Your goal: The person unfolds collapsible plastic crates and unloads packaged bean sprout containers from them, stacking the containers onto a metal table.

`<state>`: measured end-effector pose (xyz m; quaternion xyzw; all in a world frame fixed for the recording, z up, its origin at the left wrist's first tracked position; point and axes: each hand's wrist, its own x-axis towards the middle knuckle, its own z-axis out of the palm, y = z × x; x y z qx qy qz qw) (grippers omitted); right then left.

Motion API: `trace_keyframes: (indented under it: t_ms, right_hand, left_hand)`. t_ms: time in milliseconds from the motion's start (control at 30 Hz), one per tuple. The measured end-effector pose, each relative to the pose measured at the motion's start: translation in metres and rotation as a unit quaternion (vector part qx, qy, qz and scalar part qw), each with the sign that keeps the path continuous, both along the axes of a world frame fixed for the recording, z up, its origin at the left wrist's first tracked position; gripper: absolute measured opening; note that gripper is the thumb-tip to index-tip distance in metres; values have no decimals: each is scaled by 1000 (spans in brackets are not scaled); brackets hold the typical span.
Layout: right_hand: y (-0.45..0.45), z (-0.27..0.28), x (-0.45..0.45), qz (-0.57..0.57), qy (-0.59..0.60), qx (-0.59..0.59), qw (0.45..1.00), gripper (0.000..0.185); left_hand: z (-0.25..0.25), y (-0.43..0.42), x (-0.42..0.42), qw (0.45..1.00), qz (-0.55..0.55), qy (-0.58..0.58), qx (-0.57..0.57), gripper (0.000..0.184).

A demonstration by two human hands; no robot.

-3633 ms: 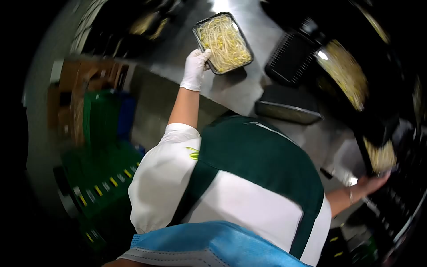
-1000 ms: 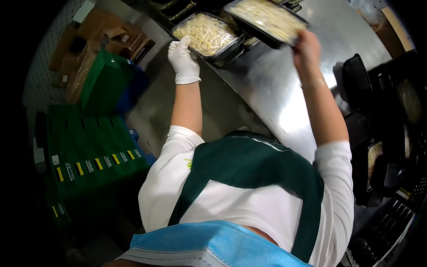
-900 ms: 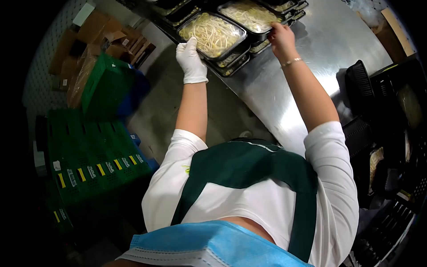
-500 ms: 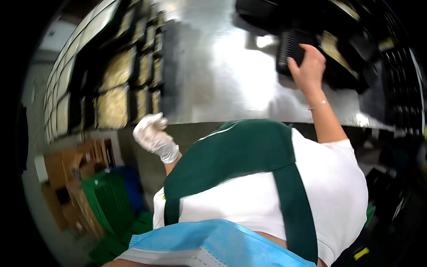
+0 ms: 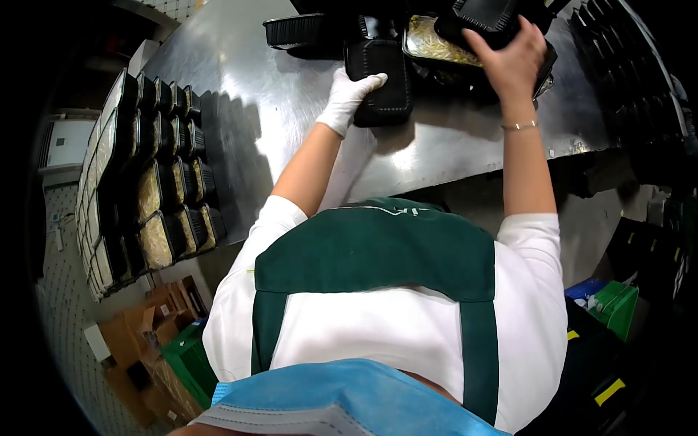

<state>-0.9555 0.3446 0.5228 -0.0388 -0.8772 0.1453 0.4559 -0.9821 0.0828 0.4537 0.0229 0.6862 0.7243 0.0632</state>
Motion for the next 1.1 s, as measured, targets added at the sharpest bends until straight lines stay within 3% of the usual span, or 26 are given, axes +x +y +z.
trace_keyframes:
  t_ms: [67,100,133,167,200,233,267,300,367,400,433,467,500,533,567,600,633,667,733,767,867,933,1000,1033,1067,1100]
  right_hand:
    - [-25,6,-25,-100,-30,73,992,91]
    - [-44,23,-28,-131,-137,-4,982,92]
    - [-58,43,-32,-158,-239,-77,955,95]
    - [-55,46,-39,-143,-287,-116,940,103]
    - [-59,22,-50,-226,-92,-25,969,79]
    - [-32,20,-61,-160,-237,-55,957,96]
    - [-22,13,-70,-183,-239,-52,952,100]
    - [-17,14,-69,-214,-228,-31,949,99]
    - [3,32,-44,-73,-230,-94,966,89]
    - [15,21,-31,62,-158,-238,956,79]
    - [13,16,-15,188,-89,-378,902,70]
    - [14,18,3,266,-155,-500,809,57]
    - [12,2,11,295,-153,-615,715,54]
    - [10,-16,16,310,-147,-718,606,52]
    - [-39,-4,30,308,-213,-740,558,53]
    - [-54,-26,26,458,-270,-743,407,55]
    - [-136,3,48,280,-227,-771,525,54]
    - [-155,-20,42,261,-282,-772,507,51]
    - [-160,-101,17,307,-379,-796,358,49]
    - [-164,-110,22,288,-394,-798,354,50]
    - [-160,-104,38,349,-369,-800,320,58]
    - [-150,-95,46,318,-384,-800,335,61]
    - [-146,-105,50,271,-462,-678,503,53]
    - [-142,-115,49,297,-450,-666,515,52]
    - [-149,-120,42,333,-444,-651,517,52]
    - [-167,-103,42,379,-458,-655,467,53]
  left_hand:
    - [21,-7,27,952,65,188,-231,62]
    - [40,-12,48,885,124,255,-370,65]
    - [64,-17,72,763,192,289,-545,68]
    - [46,-40,80,701,199,376,-573,70]
    - [49,-57,95,693,161,348,-611,59]
    - [41,-77,105,662,119,341,-657,57]
    - [24,-99,120,631,77,323,-701,55]
    - [-1,-121,135,604,114,411,-673,46]
    - [-14,-157,173,606,138,410,-667,45]
    - [-20,-171,189,592,169,408,-674,47]
    - [-21,-180,206,606,190,343,-693,48]
    - [-21,-185,222,616,209,281,-706,50]
    - [-5,-185,231,689,222,246,-645,56]
    - [-4,-188,240,715,265,266,-589,47]
    - [-10,-187,251,732,348,227,-541,41]
    - [-16,-185,260,740,425,188,-486,36]
    - [-12,-183,264,807,470,61,-353,18]
    - [-39,-194,264,852,471,20,-227,14]
    - [-23,-192,253,911,376,-161,51,14]
    - [-31,-195,246,920,320,-192,116,15]
    - [-27,-192,231,929,288,-193,130,14]
    - [-17,-188,232,947,300,-67,96,14]
    - [12,-192,243,941,316,-98,76,12]
    - [26,-197,255,929,361,-84,3,8]
    - [15,-219,274,910,385,66,-139,9]
    - [65,-212,285,901,426,59,-51,17]
